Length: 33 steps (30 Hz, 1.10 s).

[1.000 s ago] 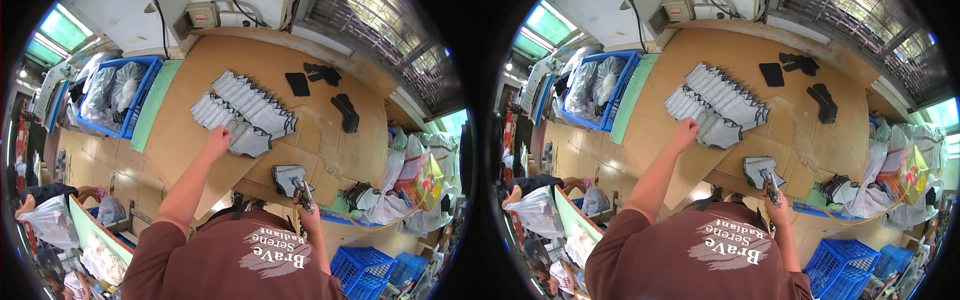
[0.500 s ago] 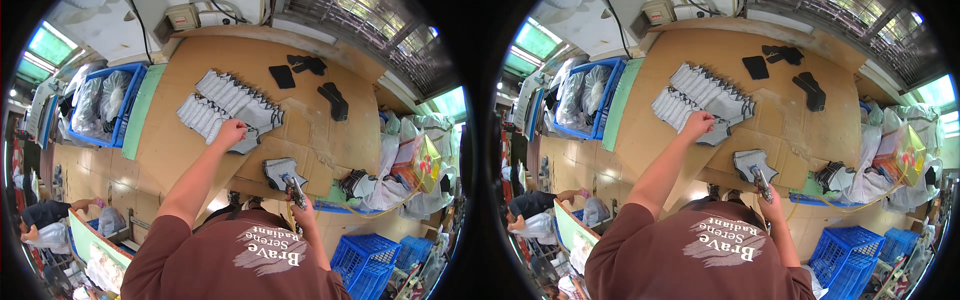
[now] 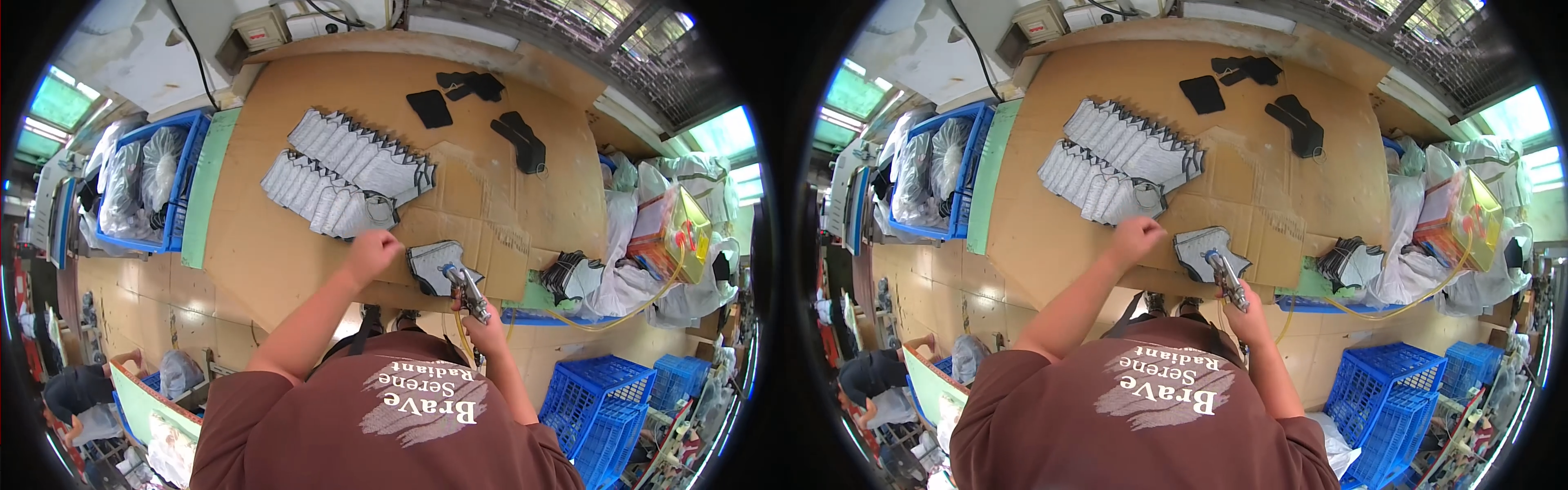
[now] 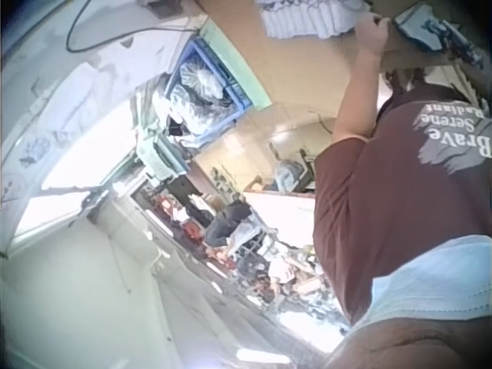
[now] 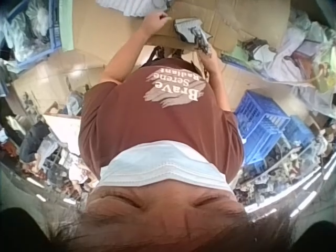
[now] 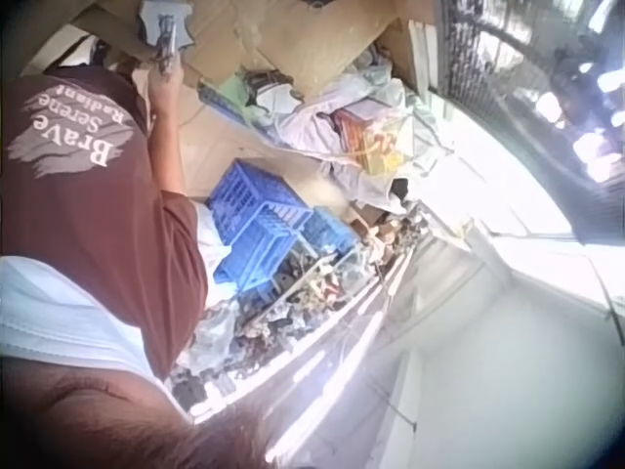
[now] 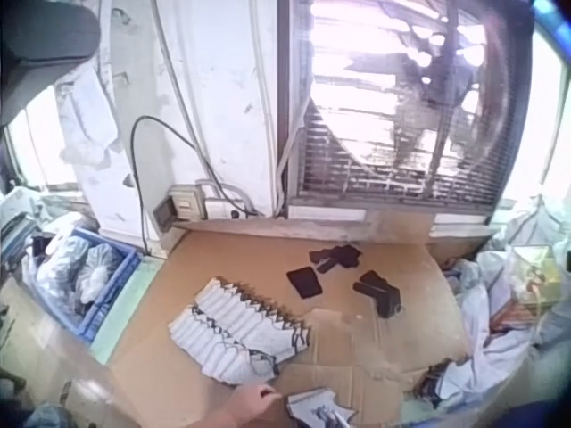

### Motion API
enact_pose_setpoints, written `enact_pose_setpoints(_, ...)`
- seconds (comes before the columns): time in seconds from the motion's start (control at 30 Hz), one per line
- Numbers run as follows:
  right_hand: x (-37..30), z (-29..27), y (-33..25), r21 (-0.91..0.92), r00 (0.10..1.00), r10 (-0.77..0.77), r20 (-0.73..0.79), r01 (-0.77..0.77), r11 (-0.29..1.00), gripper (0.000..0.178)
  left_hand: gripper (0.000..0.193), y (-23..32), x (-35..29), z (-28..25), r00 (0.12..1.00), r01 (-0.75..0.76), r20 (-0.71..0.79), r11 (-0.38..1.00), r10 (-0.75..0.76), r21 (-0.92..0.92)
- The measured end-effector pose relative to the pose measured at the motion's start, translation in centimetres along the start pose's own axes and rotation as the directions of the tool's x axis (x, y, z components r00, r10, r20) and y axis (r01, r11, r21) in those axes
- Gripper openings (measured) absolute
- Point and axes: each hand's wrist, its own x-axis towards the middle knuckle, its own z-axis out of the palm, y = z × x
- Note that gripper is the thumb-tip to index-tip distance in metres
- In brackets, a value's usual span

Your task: Applying adhesive to shoe upper components using a spray gun.

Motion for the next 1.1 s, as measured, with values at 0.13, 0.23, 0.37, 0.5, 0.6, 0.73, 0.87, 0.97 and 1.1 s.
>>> enact_pose_setpoints(0.13, 0.7, 0.1, -0.2, -0.049, 1.000, -0.004, 0.016, 0.004, 0.999, 0.028, 0.026, -0.5, -2.9, 4.4, 0.991, 0.110, -0.048, 0.974, -0.121, -0.198)
enact_pose_setpoints(0.23, 1.1, 0.1, 0.8, -0.058, 0.998, -0.053, 0.030, 0.055, 0.997, 0.026, 0.029, -0.8, -3.1, 5.7, 0.991, 0.094, -0.065, 0.959, -0.116, -0.268)
enact_pose_setpoints(0.37, 1.1, 0.2, 1.4, -0.059, 0.995, -0.091, 0.038, 0.093, 0.994, 0.023, 0.030, -1.0, -3.1, 6.0, 0.993, 0.046, -0.092, 0.971, -0.069, -0.233)
enact_pose_setpoints(0.5, 1.3, 0.3, 1.6, -0.082, 0.996, -0.070, 0.051, 0.074, 0.994, 0.023, 0.029, -0.7, -3.1, 6.0, 0.993, 0.060, -0.088, 0.972, -0.082, -0.225)
enact_pose_setpoints(0.6, 1.3, 0.5, 1.3, -0.070, 0.995, -0.062, 0.073, 0.067, 0.995, 0.024, 0.028, -0.9, -3.1, 6.0, 0.993, 0.044, -0.096, 0.970, -0.069, -0.239)
enact_pose_setpoints(0.73, 1.3, 0.6, 1.5, -0.052, 0.996, -0.047, 0.079, 0.051, 0.997, 0.024, 0.027, -0.9, -3.1, 6.0, 0.994, 0.020, -0.102, 0.979, -0.042, -0.204)
enact_pose_setpoints(0.87, 1.1, 0.4, 1.6, -0.029, 0.997, -0.035, 0.067, 0.037, 0.999, 0.023, 0.025, -0.3, -3.0, 5.9, 0.993, 0.029, -0.109, 0.984, -0.048, -0.173)
enact_pose_setpoints(0.97, 1.1, 0.3, 2.1, 0.004, 0.998, -0.062, 0.012, 0.062, 0.998, 0.023, 0.024, -0.3, -3.0, 6.0, 0.992, 0.028, -0.114, 0.985, -0.048, -0.171)
enact_pose_setpoints(1.1, 0.6, -0.5, 1.0, -0.061, 0.999, -0.043, -0.032, 0.041, 0.997, 0.024, 0.021, -0.4, -2.9, 6.1, 0.989, 0.010, -0.141, 0.985, -0.035, -0.170)
